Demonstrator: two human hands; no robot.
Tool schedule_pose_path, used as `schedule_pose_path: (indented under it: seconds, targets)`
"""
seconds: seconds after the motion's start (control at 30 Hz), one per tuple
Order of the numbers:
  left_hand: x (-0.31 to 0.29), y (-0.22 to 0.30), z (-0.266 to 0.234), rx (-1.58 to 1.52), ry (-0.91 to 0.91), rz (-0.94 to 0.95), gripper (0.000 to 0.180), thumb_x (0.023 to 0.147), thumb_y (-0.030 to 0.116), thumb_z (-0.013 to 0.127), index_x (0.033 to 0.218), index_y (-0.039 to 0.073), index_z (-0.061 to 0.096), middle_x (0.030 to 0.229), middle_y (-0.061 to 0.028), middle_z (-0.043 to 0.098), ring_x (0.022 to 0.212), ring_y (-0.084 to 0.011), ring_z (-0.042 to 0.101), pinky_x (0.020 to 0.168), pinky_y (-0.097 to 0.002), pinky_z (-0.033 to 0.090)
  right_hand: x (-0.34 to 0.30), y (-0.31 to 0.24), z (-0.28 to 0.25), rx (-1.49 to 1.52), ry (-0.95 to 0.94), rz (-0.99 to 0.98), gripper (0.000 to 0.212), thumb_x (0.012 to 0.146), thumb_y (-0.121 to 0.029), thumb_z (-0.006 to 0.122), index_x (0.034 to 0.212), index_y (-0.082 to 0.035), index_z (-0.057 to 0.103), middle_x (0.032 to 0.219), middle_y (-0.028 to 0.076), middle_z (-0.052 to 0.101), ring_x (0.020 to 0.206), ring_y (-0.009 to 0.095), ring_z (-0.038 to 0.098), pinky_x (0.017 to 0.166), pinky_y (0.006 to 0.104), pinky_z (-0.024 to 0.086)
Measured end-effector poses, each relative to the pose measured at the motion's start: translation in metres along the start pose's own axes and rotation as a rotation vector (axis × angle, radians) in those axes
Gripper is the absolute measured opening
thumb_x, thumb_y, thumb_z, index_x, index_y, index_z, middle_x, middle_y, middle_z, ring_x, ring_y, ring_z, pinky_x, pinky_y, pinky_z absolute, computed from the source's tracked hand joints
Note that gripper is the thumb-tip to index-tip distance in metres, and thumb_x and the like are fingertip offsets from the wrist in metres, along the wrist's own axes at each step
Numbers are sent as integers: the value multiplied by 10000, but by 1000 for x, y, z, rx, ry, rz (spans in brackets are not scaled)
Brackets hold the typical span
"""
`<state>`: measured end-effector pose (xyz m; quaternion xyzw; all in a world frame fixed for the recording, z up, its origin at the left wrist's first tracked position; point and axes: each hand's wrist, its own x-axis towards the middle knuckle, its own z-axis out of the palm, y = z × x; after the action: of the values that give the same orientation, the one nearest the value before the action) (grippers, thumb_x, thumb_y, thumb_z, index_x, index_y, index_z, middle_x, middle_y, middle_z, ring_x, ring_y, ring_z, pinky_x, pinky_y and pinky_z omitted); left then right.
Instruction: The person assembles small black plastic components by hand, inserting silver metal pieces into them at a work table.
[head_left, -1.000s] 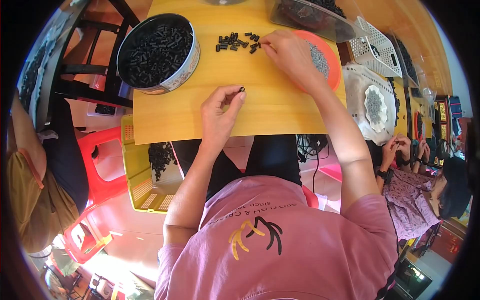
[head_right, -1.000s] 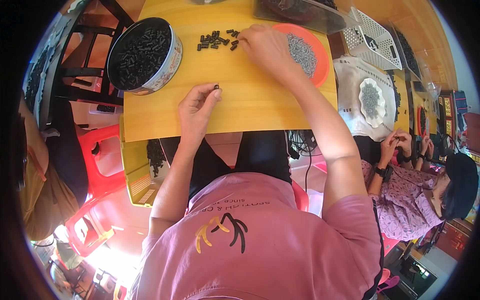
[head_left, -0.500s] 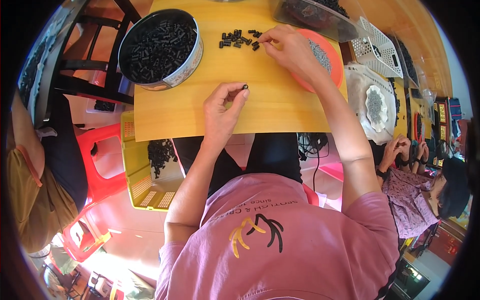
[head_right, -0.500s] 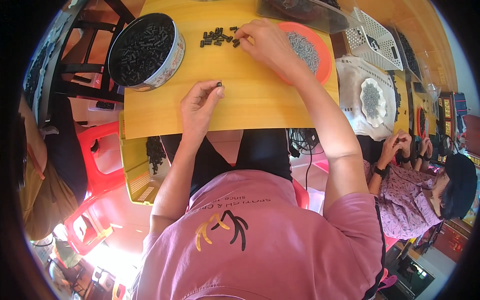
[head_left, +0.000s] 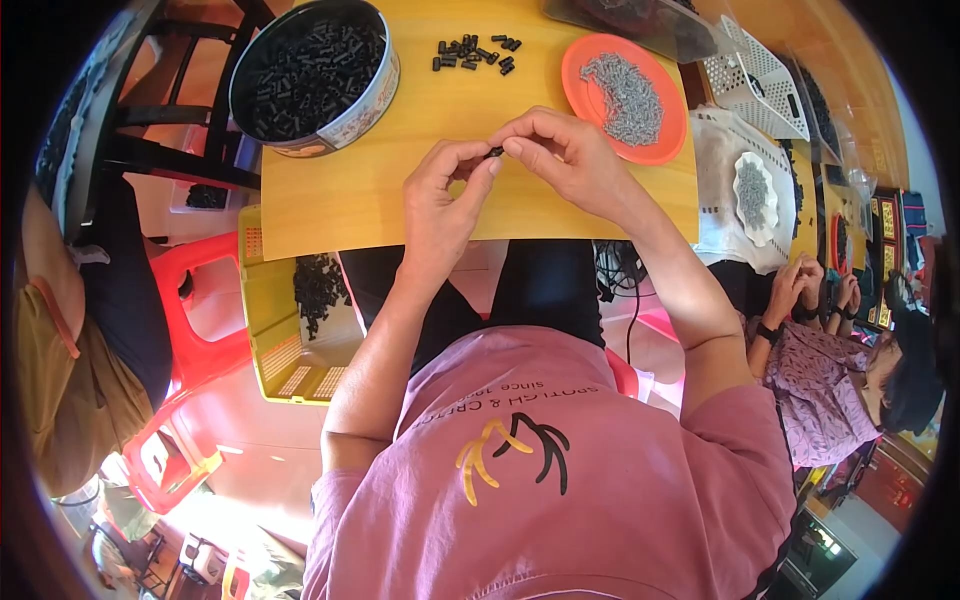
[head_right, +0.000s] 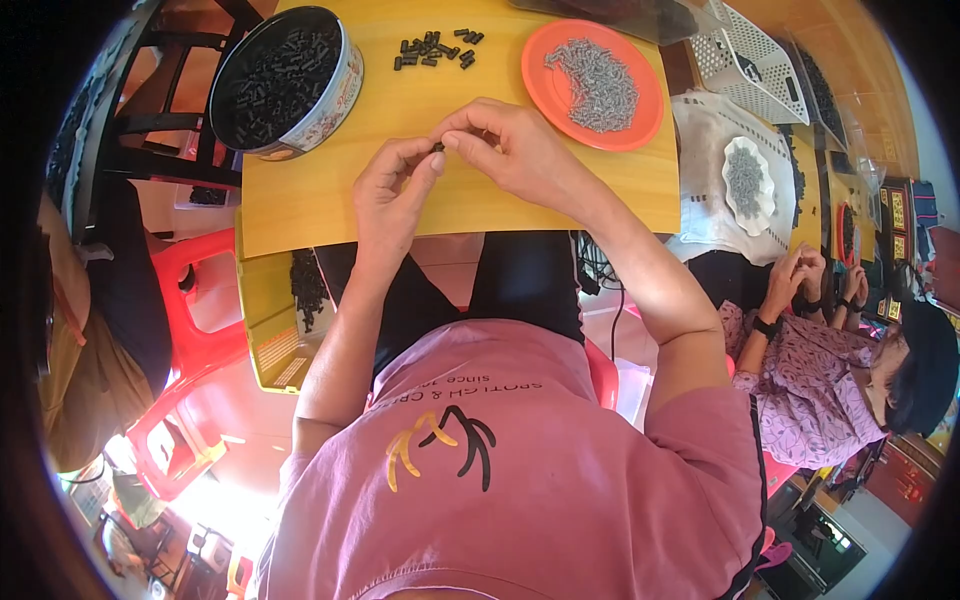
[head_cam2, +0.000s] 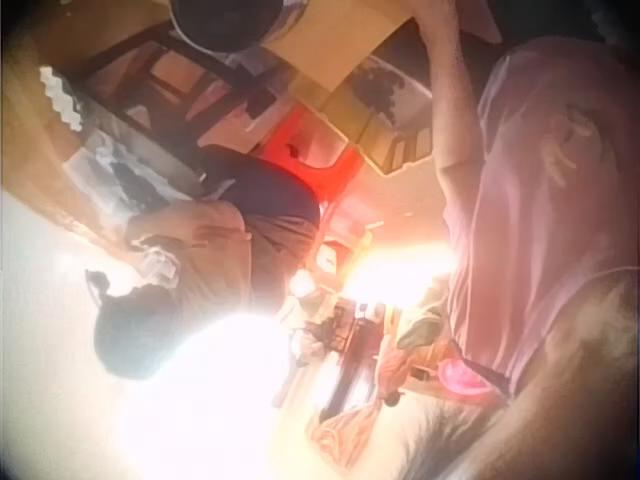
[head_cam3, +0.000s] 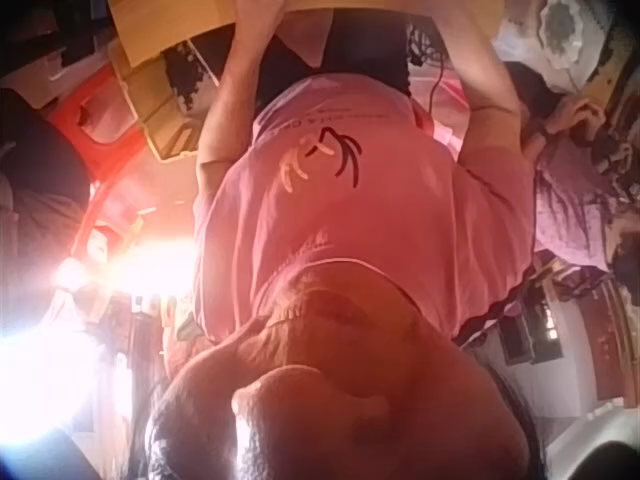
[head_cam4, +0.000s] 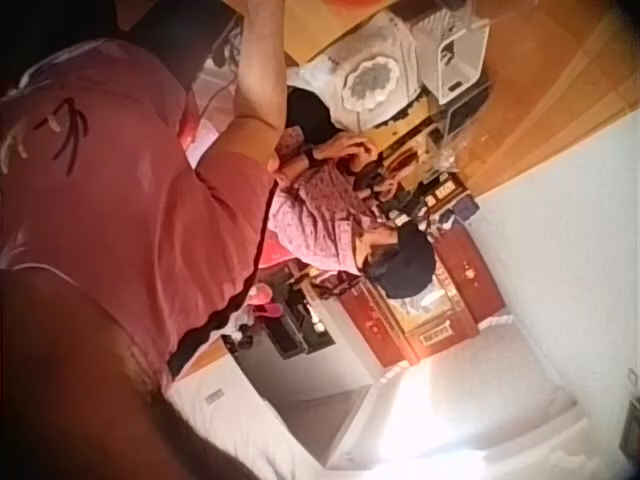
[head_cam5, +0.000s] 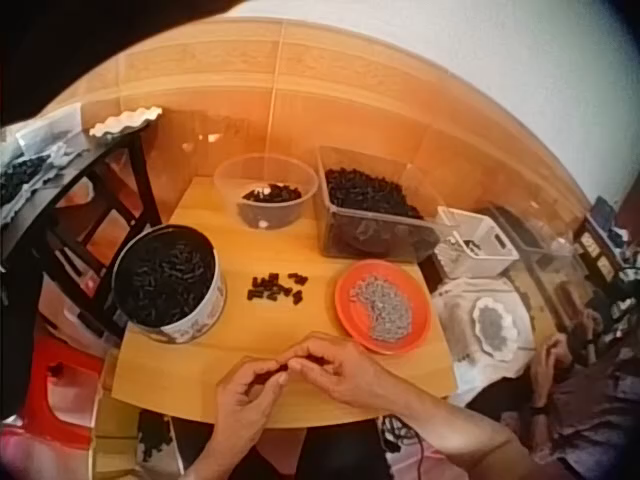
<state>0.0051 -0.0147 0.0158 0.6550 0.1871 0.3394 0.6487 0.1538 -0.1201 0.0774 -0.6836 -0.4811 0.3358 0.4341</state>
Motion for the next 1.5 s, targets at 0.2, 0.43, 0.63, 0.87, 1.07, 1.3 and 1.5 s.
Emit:
schedule_pose_path:
  seconds: [0.2,0.43,0.63,0.87,1.07,1.3,1.5]
  targets:
    - [0,10,2,100,-3,76,153,870,17,689,1016,-25,676,899,-87,653,784,-145,622,736,-265,506,-4,-3,6,-38,153,33,142,926,-85,639,1046,-9,656,912,-6,645,803,60,565,714,233,465]
    - [3,17,-5,52,-84,18,113,871,20,689,973,-27,692,896,-89,663,806,-156,644,747,-273,513,-6,-14,-2,-477,118,-436,155,878,-31,668,1030,-9,646,909,77,645,826,165,634,740,262,488]
    - [1,18,-2,46,-49,44,114,873,23,690,978,-23,692,883,-84,661,797,-151,641,742,-273,514,-10,-1,3,-104,95,-144,163,914,-84,672,1058,-9,652,938,45,649,868,136,629,761,256,493]
    - [-3,39,-5,152,-62,201,155,857,6,703,1012,8,695,1005,-101,638,885,-180,630,750,-288,516,-21,-10,-1,486,40,118,328,996,-321,583,1103,-22,669,933,-5,657,788,65,569,686,228,481]
    - [-8,55,-3,146,-76,264,165,844,-12,702,1008,14,693,1104,-123,596,988,-227,611,802,-318,510,-31,-8,7,786,-129,168,374,1002,-358,554,1109,-18,667,892,1,638,769,64,552,683,245,479]
    - [-14,69,0,120,-132,361,180,839,-29,693,1013,14,674,1066,-115,604,940,-221,625,802,-320,508,-36,-8,19,1139,-171,149,248,954,-306,615,984,-60,627,804,-6,554,742,86,518,673,260,455]
    - [-25,79,-3,71,-105,296,194,833,-41,692,1016,14,660,1054,-111,603,876,-199,627,738,-291,516,-38,-20,44,1325,-142,74,205,934,-261,633,945,-68,565,820,20,588,750,126,598,745,308,545]
